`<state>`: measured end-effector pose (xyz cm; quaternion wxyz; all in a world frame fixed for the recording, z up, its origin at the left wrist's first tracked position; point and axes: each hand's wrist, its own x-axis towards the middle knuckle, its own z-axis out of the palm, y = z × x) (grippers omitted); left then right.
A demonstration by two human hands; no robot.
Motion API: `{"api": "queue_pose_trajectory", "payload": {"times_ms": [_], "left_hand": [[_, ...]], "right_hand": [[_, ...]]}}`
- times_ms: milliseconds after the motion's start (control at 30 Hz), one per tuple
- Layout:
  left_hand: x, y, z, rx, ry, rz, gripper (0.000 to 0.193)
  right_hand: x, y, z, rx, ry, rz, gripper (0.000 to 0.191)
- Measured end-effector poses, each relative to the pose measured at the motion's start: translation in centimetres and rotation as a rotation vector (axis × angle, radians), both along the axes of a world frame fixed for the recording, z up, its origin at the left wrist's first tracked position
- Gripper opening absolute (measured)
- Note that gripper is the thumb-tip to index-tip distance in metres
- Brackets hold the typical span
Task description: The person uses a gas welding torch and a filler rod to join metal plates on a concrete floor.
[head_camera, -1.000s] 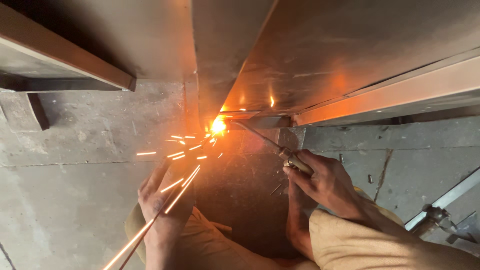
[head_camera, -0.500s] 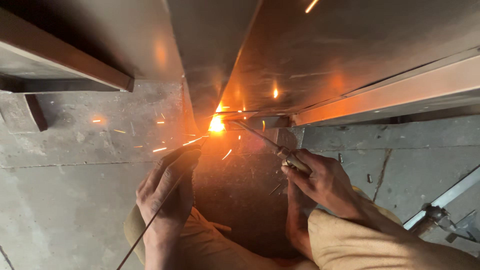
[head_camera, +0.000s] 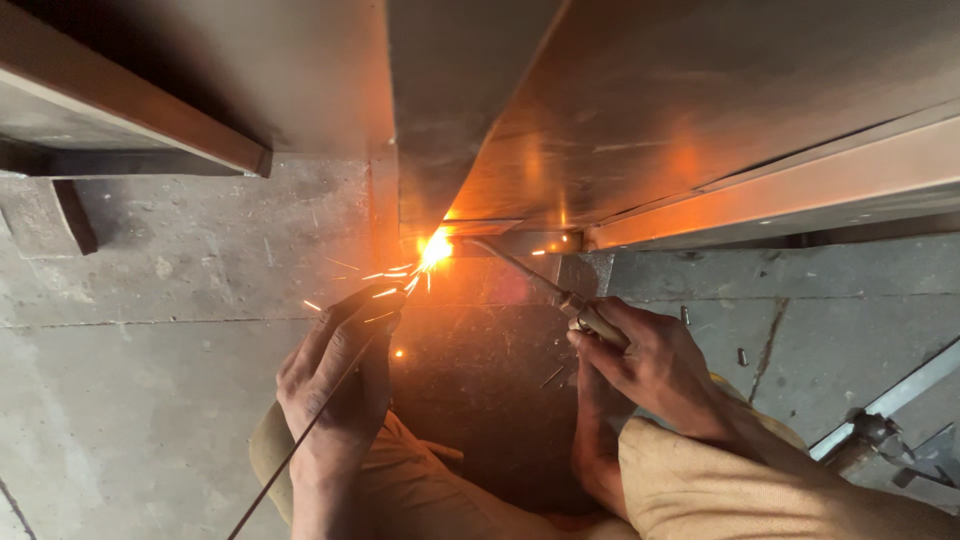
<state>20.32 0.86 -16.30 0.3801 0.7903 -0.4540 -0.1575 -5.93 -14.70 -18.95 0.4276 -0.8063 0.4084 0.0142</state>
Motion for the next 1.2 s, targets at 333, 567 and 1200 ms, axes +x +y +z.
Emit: {"api": "queue_pose_trajectory", "payload": {"times_ms": [333, 567, 1200], "left_hand": [[0.1, 0.5, -0.8, -0.031, -0.038, 0.020, 0.031], [0.0, 1.3, -1.8, -0.006, -0.036, 0.014, 0.036], [0.2, -0.2, 0.1, -0.004, -0.029, 0.034, 0.028]], "right_hand": [[0.0, 0.0, 0.0, 0.019, 0.048, -0.005, 0.026], [0.1, -0.1, 0.0, 0.010, 0.010, 0.022, 0.027], [-0.1, -0.3, 0.0, 0.112, 0.107, -0.053, 0.026]]}}
